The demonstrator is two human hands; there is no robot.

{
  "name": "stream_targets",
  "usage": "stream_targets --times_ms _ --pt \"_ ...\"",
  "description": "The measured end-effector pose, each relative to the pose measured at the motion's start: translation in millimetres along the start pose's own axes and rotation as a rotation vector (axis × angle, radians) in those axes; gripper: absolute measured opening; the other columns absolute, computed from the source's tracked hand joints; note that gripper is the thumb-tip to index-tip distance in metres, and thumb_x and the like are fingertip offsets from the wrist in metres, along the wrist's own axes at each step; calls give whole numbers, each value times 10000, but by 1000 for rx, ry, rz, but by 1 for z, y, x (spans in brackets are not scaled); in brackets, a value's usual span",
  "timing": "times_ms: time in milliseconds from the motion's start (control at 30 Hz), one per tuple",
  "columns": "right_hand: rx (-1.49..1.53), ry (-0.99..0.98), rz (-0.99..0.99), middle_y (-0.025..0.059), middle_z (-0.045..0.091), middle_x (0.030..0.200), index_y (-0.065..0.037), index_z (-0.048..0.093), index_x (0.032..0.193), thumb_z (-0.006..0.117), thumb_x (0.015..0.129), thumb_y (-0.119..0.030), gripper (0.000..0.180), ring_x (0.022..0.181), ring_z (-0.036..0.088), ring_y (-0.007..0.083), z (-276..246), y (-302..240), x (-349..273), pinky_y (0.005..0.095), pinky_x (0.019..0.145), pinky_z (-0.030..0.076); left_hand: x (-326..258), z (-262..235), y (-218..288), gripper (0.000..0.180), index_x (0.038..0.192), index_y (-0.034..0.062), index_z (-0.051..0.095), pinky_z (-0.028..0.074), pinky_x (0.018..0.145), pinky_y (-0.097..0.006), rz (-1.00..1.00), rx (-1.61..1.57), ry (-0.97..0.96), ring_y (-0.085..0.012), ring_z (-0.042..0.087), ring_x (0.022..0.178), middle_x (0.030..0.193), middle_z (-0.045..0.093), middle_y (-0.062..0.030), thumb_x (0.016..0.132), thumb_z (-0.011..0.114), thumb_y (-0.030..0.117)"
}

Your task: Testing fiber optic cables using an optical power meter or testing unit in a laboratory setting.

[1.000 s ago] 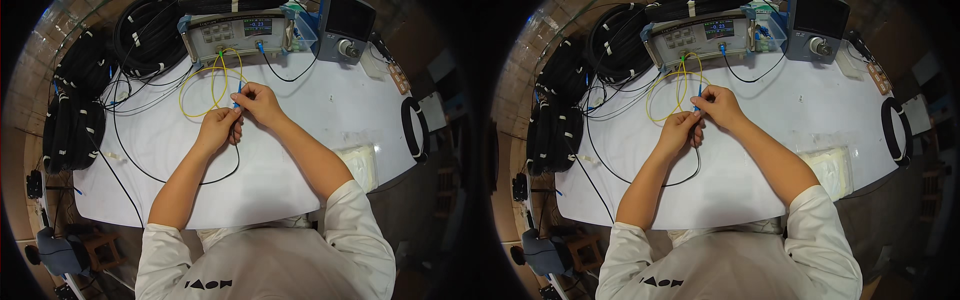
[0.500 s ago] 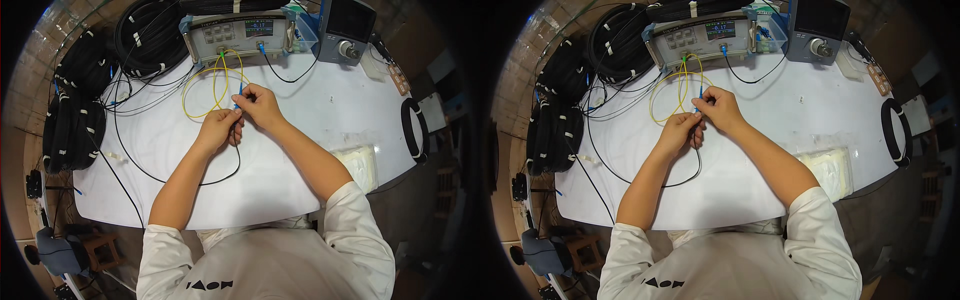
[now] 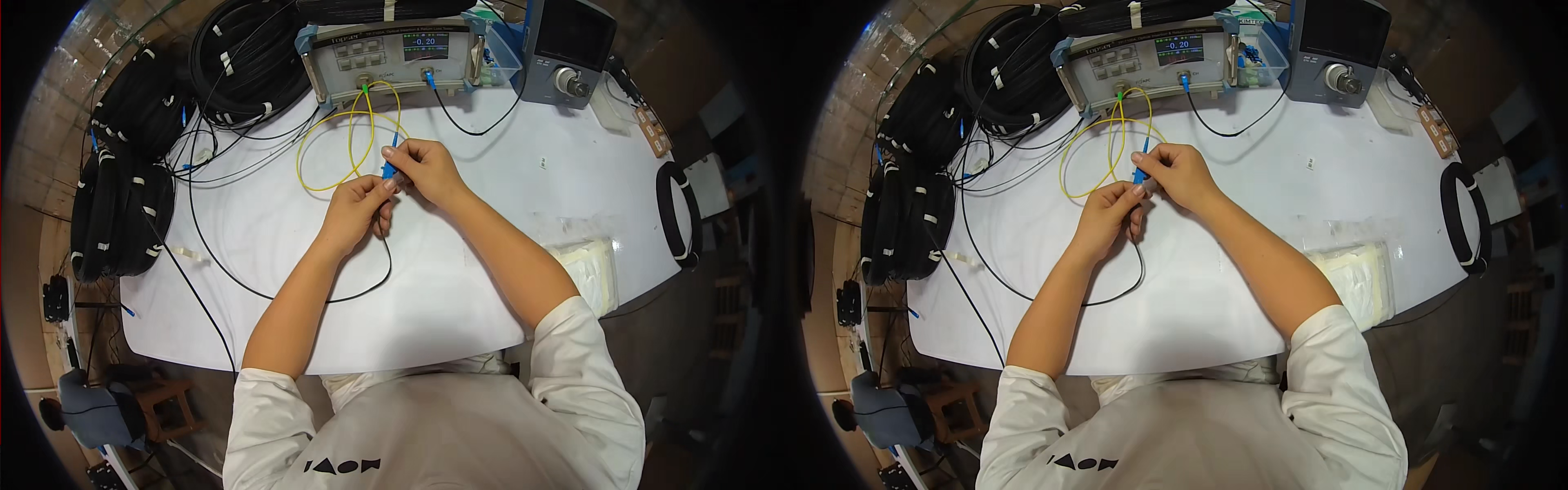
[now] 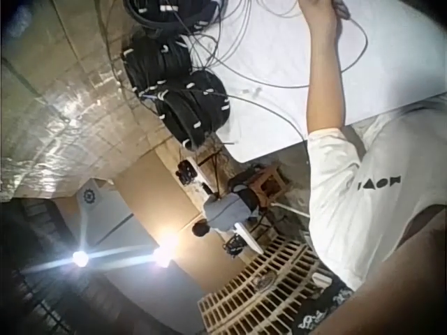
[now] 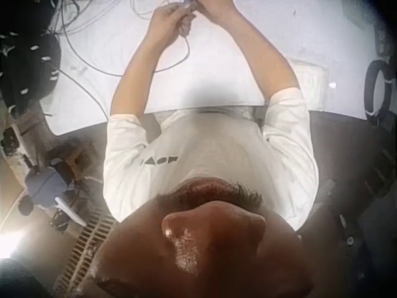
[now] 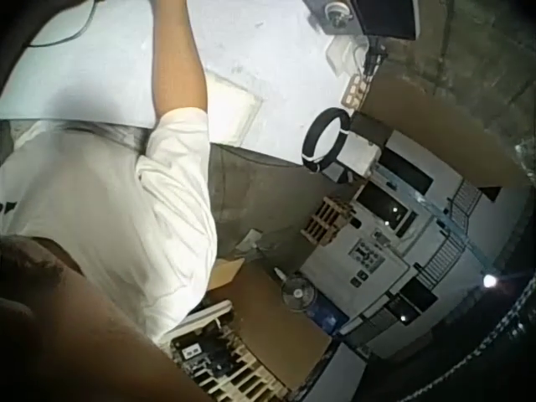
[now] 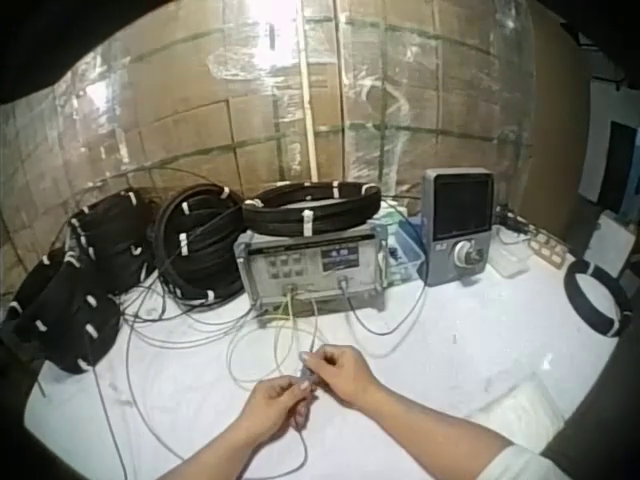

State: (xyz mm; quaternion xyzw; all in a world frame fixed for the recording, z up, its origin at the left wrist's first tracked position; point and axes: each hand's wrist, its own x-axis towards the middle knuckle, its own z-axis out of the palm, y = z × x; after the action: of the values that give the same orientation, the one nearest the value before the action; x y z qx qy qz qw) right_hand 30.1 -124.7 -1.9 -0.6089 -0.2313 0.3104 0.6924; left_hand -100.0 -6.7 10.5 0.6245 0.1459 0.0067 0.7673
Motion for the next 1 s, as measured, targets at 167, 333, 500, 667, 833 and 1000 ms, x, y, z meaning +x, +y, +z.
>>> stream_targets --times_ms 167,333,500,667,833,1000 --pt "66 -29 48 35 598 587 -33 640 723 726 891 -351 370 471 505 80 -1 -1 2 228 423 369 -2 2 0 271 1006 5 647 425 447 -229 11 -42 10 -82 524 497 621 544 10 997 580 268" --pt "35 -113 117 37 579 596 -6 657 761 711 901 -348 373 458 493 93 -12 -8 5 245 419 405 2 -8 -3 282 986 0 636 441 490 -243 10 -94 -43 -98 545 534 637 556 -4 1002 559 271" --pt "39 -219 144 34 577 619 -11 650 790 668 929 -335 353 491 499 96 -14 -11 5 250 422 415 -1 -6 -4 278 957 13 614 453 513 -246 5 -73 -106 -114 565 559 675 583 -21 1009 555 280" --pt "39 -262 187 17 531 562 -17 640 770 646 939 -348 371 445 471 98 -14 -17 4 255 410 411 -2 -8 -4 263 956 11 619 457 521 -247 36 -32 -118 -113 567 569 681 589 -24 1007 562 262" --pt "41 -273 219 13 530 561 -29 636 760 634 943 -344 364 447 462 94 -14 -19 4 260 407 396 -2 -9 -5 264 974 2 630 461 531 -249 46 -52 -131 -117 572 587 684 594 -29 1003 569 258" --pt "52 -251 210 15 549 599 -31 639 769 649 938 -346 358 478 472 87 -9 -17 3 251 417 389 -2 -9 -6 266 1008 -4 625 485 550 -261 58 -99 -155 -130 590 605 722 614 -43 1005 560 255"
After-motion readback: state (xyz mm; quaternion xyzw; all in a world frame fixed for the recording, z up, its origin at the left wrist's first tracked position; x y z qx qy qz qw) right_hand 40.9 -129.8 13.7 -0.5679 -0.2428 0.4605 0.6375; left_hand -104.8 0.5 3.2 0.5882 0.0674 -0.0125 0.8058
